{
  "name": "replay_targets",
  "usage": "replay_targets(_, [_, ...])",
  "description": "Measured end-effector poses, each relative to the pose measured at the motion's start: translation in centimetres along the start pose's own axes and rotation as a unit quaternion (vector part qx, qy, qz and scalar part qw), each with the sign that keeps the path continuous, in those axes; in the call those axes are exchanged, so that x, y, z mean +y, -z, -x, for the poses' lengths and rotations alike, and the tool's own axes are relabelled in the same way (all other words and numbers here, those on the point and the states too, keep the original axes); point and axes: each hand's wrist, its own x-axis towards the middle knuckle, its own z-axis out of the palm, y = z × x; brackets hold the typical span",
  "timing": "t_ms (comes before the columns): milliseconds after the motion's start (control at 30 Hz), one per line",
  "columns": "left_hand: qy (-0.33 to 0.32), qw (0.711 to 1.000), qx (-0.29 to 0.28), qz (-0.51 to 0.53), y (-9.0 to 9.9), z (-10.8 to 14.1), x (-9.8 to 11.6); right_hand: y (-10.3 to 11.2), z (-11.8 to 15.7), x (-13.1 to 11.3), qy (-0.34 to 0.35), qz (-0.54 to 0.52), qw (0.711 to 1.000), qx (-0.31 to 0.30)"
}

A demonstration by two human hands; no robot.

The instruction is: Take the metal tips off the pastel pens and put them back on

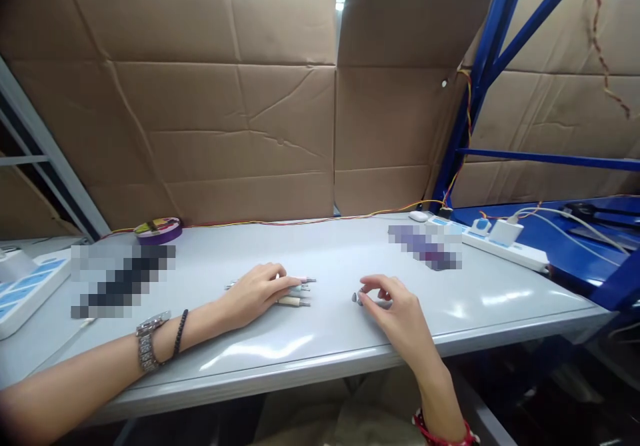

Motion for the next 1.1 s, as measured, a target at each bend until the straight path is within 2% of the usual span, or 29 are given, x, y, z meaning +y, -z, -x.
replay_targets(233, [0.009,1.000,-0.014,0.010,0.2,0.0,0.1,0.1,0.0,-0.2,0.003,0.044,0.999,-0.019])
replay_targets(433, [0.011,0.999,-0.031,0.013,0.5,0.0,0.3,-0.1,-0.3,-0.1,0.050,0.063,0.997,-0.022])
replay_targets(667, [0.008,0.999,-0.036,0.027,0.8,0.0,0.3,0.3,-0.2,0.6,-0.005,0.015,1.000,-0.008])
replay_targets(833, [0.013,0.999,-0.030,0.036,1.1,-0.1,0.5,0.4,-0.4,0.8,-0.007,0.028,0.997,-0.071])
replay_targets(1100, [0.028,0.997,-0.041,0.056,1.2,0.0,0.5,0.5,-0.4,0.9,-0.010,0.029,0.998,-0.055])
